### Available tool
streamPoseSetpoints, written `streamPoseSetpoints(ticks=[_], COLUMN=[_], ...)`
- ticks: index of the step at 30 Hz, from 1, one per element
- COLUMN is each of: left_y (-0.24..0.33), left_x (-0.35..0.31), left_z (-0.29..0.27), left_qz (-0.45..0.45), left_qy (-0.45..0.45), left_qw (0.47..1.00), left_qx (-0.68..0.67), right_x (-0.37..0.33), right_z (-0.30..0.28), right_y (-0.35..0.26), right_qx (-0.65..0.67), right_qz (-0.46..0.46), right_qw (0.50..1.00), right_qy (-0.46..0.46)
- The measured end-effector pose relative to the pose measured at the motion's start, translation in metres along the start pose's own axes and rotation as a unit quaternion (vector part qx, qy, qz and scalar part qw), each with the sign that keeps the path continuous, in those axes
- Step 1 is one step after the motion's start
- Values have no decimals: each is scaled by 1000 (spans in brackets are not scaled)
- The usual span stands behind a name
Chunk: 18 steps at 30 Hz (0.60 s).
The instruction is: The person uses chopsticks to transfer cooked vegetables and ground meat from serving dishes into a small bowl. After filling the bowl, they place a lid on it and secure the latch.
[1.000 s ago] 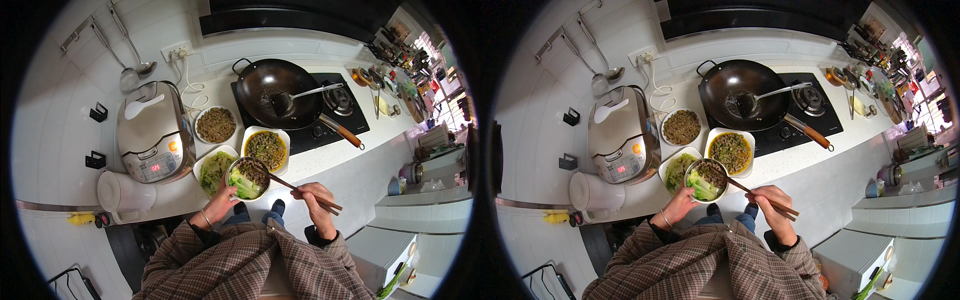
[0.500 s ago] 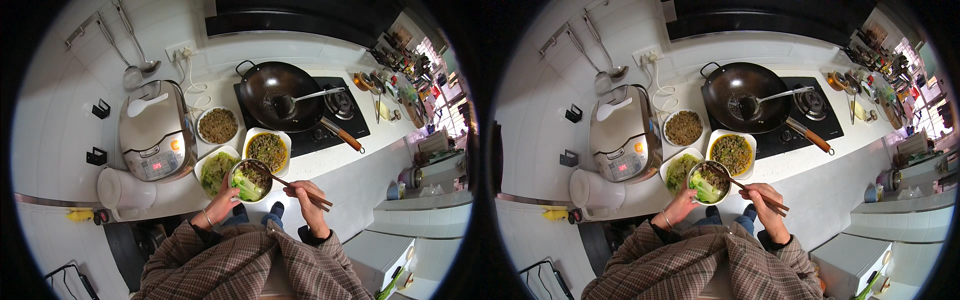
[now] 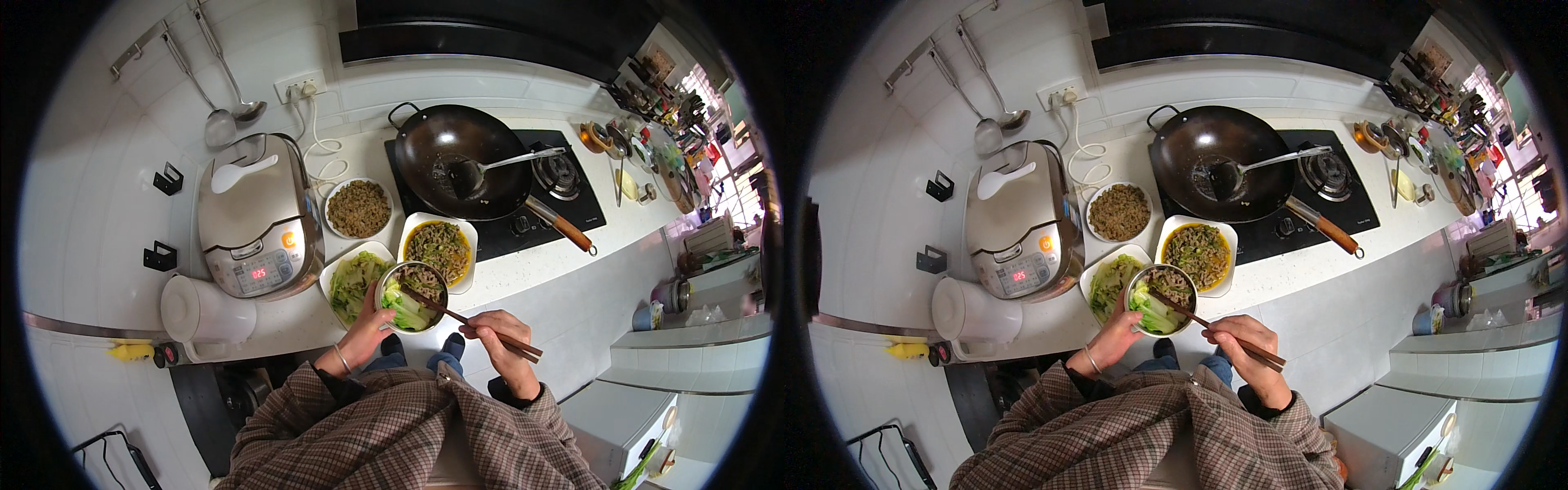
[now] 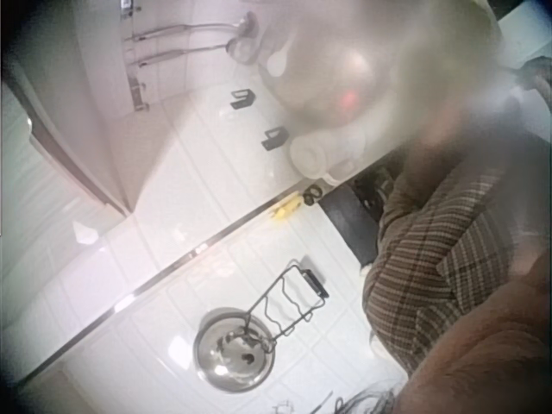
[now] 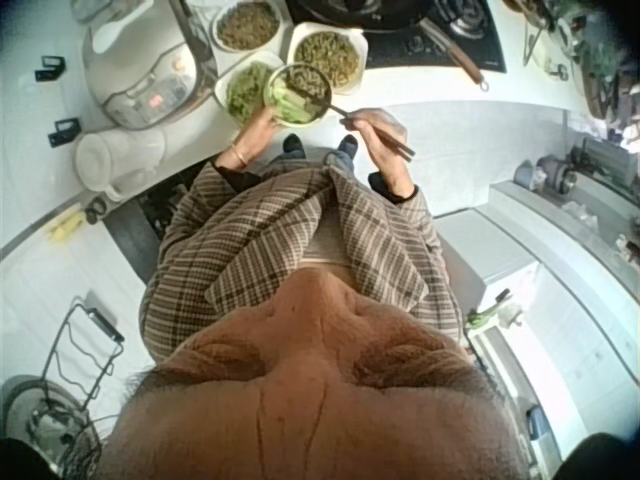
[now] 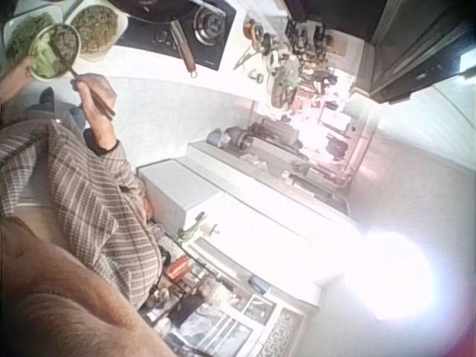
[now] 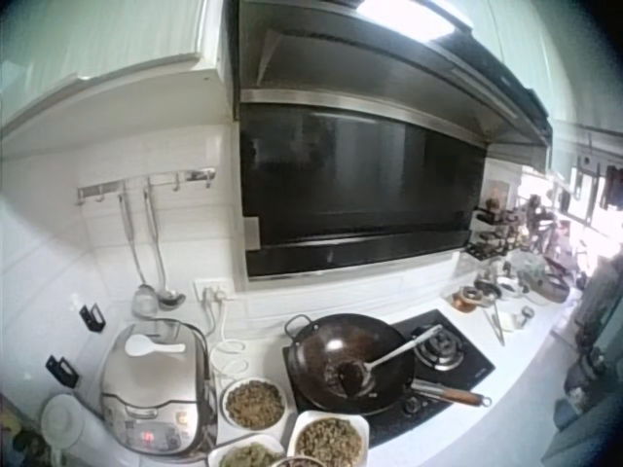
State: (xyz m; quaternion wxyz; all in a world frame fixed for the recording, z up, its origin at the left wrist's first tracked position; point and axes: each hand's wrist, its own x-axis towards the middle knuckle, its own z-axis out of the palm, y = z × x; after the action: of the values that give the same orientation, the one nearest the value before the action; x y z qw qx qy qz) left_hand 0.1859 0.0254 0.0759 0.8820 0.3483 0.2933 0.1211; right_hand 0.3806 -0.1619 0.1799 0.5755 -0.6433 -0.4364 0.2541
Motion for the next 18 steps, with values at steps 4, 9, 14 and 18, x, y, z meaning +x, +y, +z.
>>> streamPoseSetpoints(ticks=[4,9,14,18], left_y=[1,2,0,0], left_x=[-1,1,1,2], left_z=[1,1,-1,-3], left_qz=[-2,-15,-14,-21], left_qy=[2,3,3,5], left_qw=[1000,1000,1000,999], left_qx=[5,8,21,31], right_x=[3,10,11,11], right_z=[-5,-5,-3,-1], right_y=[-7,-8,-11,-15], right_qx=[-57,-117,-144,-171], right_qz=[-21,-66,-96,-119], right_qw=[998,989,982,973], right_qy=[-28,-58,-74,-95])
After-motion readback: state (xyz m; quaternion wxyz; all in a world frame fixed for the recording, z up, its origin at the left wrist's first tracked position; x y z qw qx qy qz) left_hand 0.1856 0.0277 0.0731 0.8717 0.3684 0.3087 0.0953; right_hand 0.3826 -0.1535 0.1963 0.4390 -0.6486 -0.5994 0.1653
